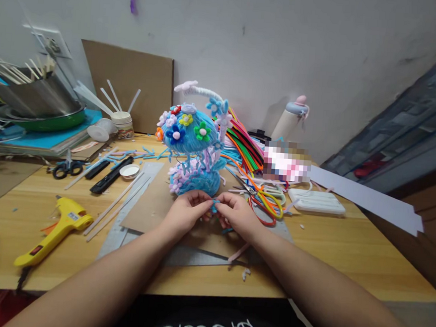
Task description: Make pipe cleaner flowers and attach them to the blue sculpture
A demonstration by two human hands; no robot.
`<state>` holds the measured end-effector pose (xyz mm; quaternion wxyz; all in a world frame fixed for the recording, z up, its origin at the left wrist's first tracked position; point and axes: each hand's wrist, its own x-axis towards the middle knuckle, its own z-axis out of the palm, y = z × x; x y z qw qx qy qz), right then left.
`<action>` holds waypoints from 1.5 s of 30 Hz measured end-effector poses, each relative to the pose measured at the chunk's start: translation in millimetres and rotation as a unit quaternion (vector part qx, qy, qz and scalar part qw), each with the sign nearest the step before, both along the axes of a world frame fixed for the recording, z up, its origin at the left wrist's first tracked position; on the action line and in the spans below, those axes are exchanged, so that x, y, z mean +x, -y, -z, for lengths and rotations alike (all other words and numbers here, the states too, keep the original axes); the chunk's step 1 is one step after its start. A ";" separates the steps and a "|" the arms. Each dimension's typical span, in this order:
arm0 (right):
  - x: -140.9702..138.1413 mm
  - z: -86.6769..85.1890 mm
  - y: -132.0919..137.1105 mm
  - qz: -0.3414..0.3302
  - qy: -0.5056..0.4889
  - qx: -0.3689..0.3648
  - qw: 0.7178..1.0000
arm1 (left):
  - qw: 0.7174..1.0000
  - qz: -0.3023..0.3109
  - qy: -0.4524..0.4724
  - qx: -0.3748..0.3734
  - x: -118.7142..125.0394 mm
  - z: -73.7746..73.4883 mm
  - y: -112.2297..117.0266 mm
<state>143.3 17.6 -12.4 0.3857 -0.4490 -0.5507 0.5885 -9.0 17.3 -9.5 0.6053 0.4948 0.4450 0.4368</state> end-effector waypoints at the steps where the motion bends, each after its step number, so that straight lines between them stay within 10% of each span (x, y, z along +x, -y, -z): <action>1: 0.2 0.2 0.0 0.002 -0.009 -0.004 1.000 | 1.000 0.002 -0.003 0.003 -0.3 0.1 0.0; 6: 0.7 2.1 -1.1 0.014 -0.093 -0.032 0.995 | 0.999 -0.035 0.029 -0.013 -1.8 0.5 0.2; 19: -0.4 0.8 6.0 0.000 0.082 0.097 0.992 | 0.995 -0.001 -0.085 0.045 0.0 -4.4 5.8; 30: -2.2 -2.6 14.4 0.035 0.259 0.286 0.922 | 0.956 -0.022 -0.256 0.140 -1.0 -2.7 11.7; 45: -1.5 -1.0 1.4 0.015 0.032 0.040 0.999 | 0.998 -0.016 0.033 -0.059 0.2 0.5 1.1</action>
